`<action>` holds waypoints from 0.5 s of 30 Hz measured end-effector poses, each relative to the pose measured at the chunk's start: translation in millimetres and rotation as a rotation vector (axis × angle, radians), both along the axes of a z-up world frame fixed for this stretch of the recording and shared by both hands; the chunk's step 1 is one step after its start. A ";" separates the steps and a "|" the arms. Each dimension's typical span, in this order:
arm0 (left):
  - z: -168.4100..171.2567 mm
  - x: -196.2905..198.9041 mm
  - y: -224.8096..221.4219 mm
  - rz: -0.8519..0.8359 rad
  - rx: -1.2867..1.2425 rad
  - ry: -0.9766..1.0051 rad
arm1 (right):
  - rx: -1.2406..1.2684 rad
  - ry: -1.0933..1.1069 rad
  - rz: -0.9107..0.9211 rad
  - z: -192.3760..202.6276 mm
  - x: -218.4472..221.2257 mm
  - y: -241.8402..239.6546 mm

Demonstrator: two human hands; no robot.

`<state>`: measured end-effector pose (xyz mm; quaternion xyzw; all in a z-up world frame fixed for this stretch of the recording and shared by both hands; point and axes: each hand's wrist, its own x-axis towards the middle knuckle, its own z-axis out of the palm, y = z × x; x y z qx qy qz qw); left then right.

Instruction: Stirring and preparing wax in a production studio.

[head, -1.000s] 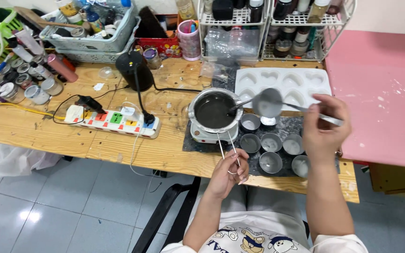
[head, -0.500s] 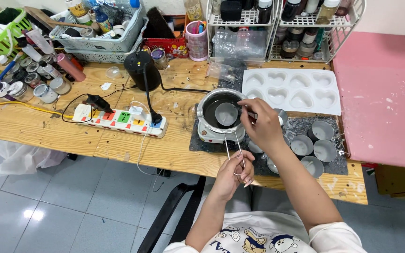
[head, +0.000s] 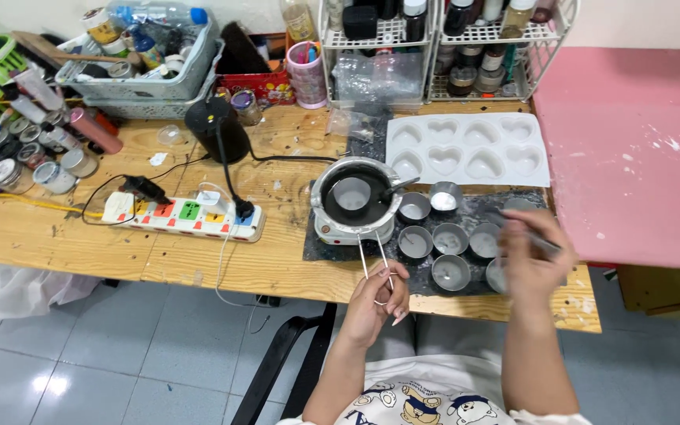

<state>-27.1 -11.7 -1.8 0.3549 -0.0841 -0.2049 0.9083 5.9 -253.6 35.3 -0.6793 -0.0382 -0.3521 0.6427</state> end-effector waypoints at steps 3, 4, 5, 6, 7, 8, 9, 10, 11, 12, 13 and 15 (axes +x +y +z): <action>0.7 1.0 -1.1 0.005 0.022 -0.001 | 0.031 -0.019 -0.171 -18.3 -3.0 -52.2; 0.7 1.2 -1.4 0.011 0.029 -0.001 | -0.037 -0.011 -0.264 -23.6 -3.3 -71.0; 0.2 1.1 -2.9 0.003 0.028 0.002 | -0.038 -0.008 -0.272 -35.1 0.4 -92.3; -0.3 1.1 -4.3 0.011 0.022 -0.003 | -0.145 0.061 -0.363 -46.6 3.7 -113.8; -0.7 1.5 -5.6 0.020 0.017 -0.009 | -0.252 0.130 -0.453 -58.2 7.0 -135.1; -3.1 1.6 -7.7 0.012 0.018 -0.007 | -0.251 0.133 -0.461 -66.3 10.9 -140.6; -5.3 1.9 -9.6 0.030 0.018 -0.021 | -0.272 0.223 -0.523 -74.4 15.0 -145.8; -7.1 2.1 -11.4 0.048 0.018 -0.035 | -0.292 0.314 -0.584 -82.2 18.9 -150.9; -8.3 2.4 -13.1 0.042 0.016 -0.040 | -0.291 0.311 -0.590 -89.6 21.1 -154.6; -9.4 2.8 -14.6 0.050 0.017 -0.028 | -0.368 0.350 -0.667 -96.8 23.5 -158.1; -10.7 2.2 -15.7 0.061 0.017 -0.014 | -0.444 0.391 -0.740 -104.6 26.0 -161.1; -11.6 3.4 -17.9 0.063 0.005 -0.016 | -0.532 0.386 -0.760 -110.1 29.7 -165.3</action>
